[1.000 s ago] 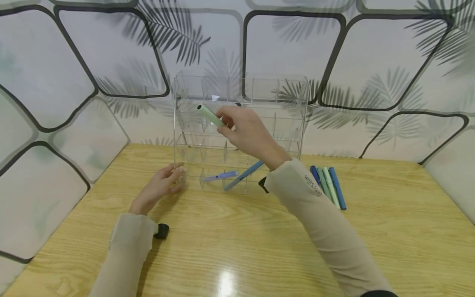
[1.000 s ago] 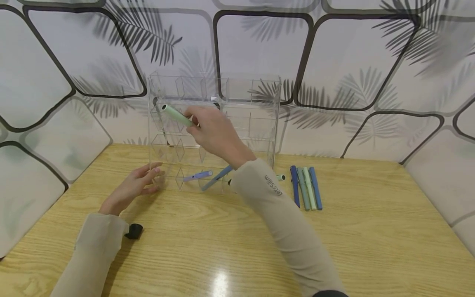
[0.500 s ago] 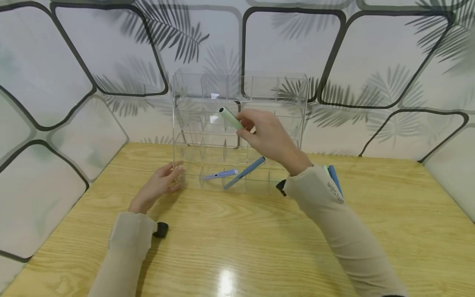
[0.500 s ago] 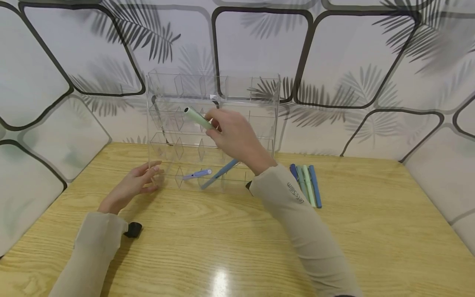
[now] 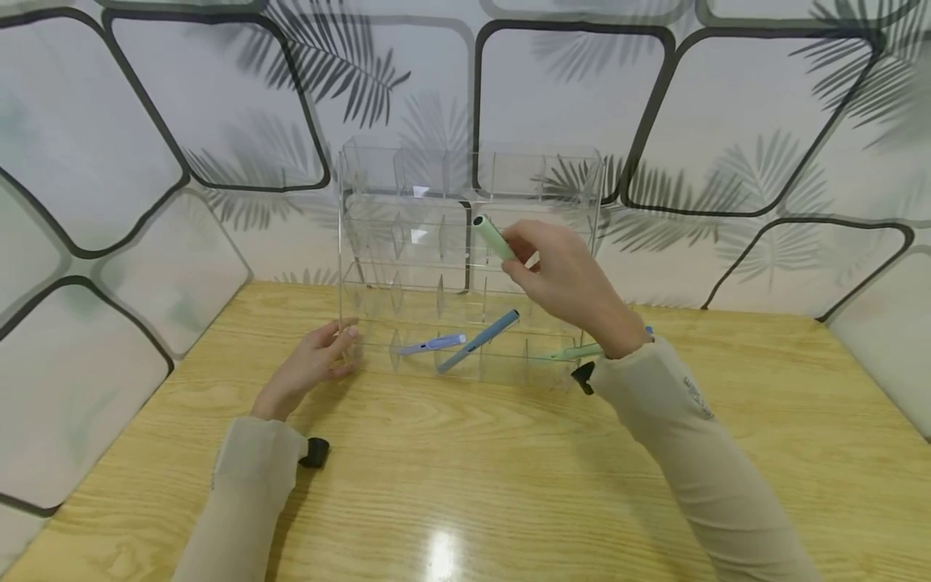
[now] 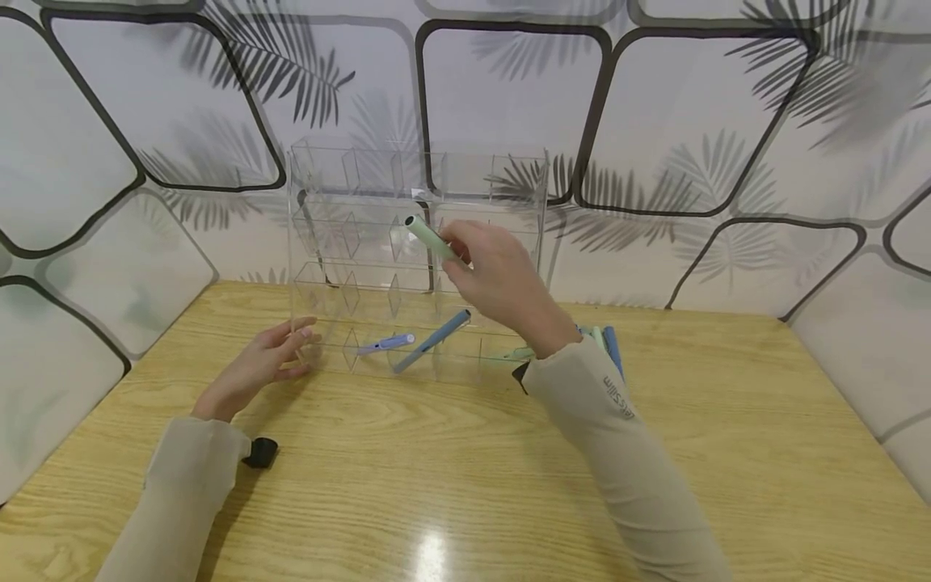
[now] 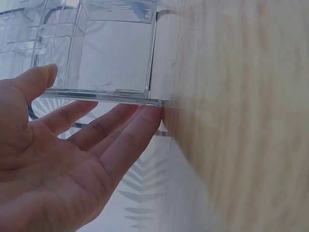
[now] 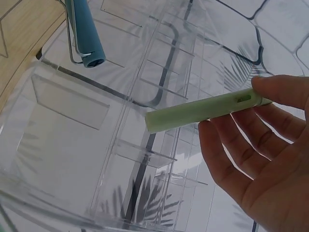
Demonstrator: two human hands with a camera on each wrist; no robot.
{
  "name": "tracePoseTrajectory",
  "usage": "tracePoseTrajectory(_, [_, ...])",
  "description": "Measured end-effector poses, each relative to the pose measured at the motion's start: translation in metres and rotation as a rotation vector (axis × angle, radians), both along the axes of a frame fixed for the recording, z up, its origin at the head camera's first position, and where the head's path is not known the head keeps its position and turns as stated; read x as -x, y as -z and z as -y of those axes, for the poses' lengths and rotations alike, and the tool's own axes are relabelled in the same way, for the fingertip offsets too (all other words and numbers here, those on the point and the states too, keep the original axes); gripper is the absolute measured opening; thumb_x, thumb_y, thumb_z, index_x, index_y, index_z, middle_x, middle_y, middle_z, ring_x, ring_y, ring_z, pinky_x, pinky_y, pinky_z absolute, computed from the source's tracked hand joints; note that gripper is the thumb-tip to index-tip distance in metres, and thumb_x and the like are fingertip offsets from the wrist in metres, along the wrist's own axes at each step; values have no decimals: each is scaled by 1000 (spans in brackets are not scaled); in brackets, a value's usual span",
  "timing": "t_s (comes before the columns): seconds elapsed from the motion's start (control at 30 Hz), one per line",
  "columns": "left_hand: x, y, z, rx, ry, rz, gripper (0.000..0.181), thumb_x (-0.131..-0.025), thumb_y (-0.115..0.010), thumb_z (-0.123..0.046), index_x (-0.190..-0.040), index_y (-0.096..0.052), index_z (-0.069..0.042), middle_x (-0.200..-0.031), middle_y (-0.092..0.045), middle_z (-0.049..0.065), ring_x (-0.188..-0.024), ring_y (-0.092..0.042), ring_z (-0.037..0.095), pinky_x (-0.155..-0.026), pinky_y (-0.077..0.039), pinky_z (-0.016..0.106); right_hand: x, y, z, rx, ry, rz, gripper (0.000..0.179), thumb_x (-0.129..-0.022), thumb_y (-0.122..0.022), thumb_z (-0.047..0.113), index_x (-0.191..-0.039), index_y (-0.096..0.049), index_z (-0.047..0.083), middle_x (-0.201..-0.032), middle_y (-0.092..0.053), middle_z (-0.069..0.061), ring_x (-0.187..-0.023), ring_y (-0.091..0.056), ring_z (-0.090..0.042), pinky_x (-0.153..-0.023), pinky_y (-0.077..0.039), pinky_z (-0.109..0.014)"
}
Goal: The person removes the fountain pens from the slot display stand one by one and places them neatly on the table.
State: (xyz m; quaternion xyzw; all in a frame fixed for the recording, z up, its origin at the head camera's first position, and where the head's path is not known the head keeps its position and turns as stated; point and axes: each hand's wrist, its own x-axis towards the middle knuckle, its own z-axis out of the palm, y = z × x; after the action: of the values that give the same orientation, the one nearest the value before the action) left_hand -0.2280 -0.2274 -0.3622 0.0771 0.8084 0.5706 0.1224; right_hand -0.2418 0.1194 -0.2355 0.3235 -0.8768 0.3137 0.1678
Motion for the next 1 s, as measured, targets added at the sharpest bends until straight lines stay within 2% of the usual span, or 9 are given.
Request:
tracePoseTrajectory(0.27, [0,-1,-1,11,6,6,67,-111,-39,-38,-160,-18,3,-162,-14,32,-148,-19,47,-109,-44,50,-6,0,-20,7,47,-36,19,-93,-64,-6,-112,-68,-4,-96,-71,-17,-83,-67,-27,-72,-61,-43])
tracePoseTrajectory(0.43, [-1,-1,-1,11,8,10,66,-112,-39,-38,-161,-18,1,-163,-11,30,-149,-18,46,-110,-42,51,-11,0,-32,25,82,-18,20,-94,-62,-8,-112,-67,-4,-96,-71,-17,-85,-67,-28,-72,-61,-44])
tracePoseTrajectory(0.73, [-2,-1,0,18,1,15,65,-112,-39,-38,-161,-19,0,-164,-7,30,-149,-17,47,-110,-42,51,-18,0,-53,46,127,-36,24,-92,-59,-11,-114,-66,-6,-92,-69,-18,-84,-66,-29,-70,-61,-44])
tracePoseTrajectory(0.93, [-2,-1,0,8,1,13,68,-111,-41,-40,-161,-18,0,-164,-9,30,-149,-16,47,-110,-42,53,-19,5,-66,17,148,-22,22,-91,-60,-8,-113,-65,-6,-94,-69,-20,-85,-66,-31,-70,-61,-47])
tracePoseTrajectory(1.0, [-2,0,0,8,-1,17,69,-111,-40,-41,-161,-18,0,-164,-9,30,-149,-16,46,-110,-41,53,-18,7,-70,7,150,-38,22,-90,-60,-10,-111,-65,-5,-92,-70,-19,-83,-67,-30,-68,-61,-41])
